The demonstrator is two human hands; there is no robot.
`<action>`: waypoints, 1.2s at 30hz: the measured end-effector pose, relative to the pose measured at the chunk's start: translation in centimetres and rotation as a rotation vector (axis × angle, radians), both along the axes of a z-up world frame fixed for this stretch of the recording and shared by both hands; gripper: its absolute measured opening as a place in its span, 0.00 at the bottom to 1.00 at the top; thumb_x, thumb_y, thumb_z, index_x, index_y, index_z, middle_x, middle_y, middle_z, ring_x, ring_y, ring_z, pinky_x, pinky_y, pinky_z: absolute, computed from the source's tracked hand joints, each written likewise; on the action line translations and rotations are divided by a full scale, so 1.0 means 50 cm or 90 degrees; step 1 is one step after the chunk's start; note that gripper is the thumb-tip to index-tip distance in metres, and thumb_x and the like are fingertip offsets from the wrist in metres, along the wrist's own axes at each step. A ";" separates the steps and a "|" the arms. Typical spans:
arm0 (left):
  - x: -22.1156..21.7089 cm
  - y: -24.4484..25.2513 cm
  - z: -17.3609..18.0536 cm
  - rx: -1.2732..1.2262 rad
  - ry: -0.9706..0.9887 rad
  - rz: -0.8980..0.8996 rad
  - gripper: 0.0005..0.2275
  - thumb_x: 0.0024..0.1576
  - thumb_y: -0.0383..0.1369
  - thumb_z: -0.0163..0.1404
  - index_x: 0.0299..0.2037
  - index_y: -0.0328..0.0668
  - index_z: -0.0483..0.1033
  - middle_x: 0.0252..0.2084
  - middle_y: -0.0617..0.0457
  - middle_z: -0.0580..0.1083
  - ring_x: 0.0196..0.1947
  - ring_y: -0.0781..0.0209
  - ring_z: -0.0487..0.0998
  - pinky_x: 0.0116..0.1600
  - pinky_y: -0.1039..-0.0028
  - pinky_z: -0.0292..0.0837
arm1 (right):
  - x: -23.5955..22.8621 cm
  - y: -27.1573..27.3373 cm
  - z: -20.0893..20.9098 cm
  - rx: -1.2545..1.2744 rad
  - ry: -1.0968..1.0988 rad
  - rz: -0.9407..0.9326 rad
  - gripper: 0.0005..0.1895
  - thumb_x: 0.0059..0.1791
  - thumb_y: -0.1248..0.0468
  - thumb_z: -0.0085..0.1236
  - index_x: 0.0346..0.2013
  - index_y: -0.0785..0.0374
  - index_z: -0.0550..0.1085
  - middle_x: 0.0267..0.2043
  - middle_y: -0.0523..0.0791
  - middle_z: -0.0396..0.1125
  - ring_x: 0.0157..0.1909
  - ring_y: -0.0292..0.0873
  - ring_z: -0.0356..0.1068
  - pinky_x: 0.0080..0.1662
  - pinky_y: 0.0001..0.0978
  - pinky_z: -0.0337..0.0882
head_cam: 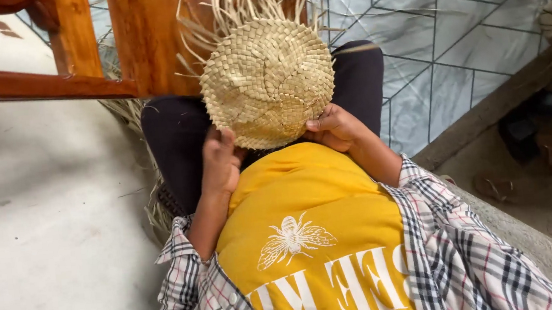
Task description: Trimming excess straw strands from the edges of a circular woven object using scissors
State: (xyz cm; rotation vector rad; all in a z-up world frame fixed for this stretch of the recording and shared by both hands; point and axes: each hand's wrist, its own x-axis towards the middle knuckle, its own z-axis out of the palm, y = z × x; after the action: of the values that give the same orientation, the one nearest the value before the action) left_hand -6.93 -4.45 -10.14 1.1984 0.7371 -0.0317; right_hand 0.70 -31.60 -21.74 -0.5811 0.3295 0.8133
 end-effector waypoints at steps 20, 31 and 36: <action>0.068 -0.031 0.180 0.302 -0.145 0.092 0.18 0.72 0.37 0.46 0.26 0.50 0.61 0.26 0.68 0.52 0.27 0.75 0.51 0.36 0.81 0.55 | -0.011 -0.028 -0.166 -0.126 -0.027 0.058 0.23 0.44 0.84 0.60 0.54 0.71 0.77 0.47 0.58 0.76 0.49 0.60 0.79 0.54 0.63 0.77; 0.098 -0.012 0.133 0.273 -0.131 0.208 0.15 0.71 0.31 0.47 0.28 0.47 0.65 0.29 0.69 0.54 0.33 0.75 0.54 0.44 0.82 0.61 | 0.026 0.030 0.072 -0.161 -0.066 0.027 0.22 0.43 0.85 0.63 0.51 0.75 0.77 0.47 0.60 0.76 0.48 0.61 0.79 0.51 0.60 0.78; 0.166 0.031 0.054 0.593 -0.208 0.064 0.14 0.74 0.39 0.44 0.65 0.45 0.61 0.38 0.52 0.71 0.37 0.62 0.71 0.49 0.66 0.71 | 0.122 0.072 0.228 -0.254 -0.340 -0.148 0.32 0.51 0.74 0.65 0.67 0.66 0.64 0.52 0.44 0.68 0.54 0.40 0.72 0.55 0.34 0.79</action>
State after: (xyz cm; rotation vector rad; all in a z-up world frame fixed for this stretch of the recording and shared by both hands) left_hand 1.36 -2.92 -7.47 1.9810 0.5169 0.6394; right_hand 6.79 -28.01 -10.32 -1.0829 0.0605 0.3425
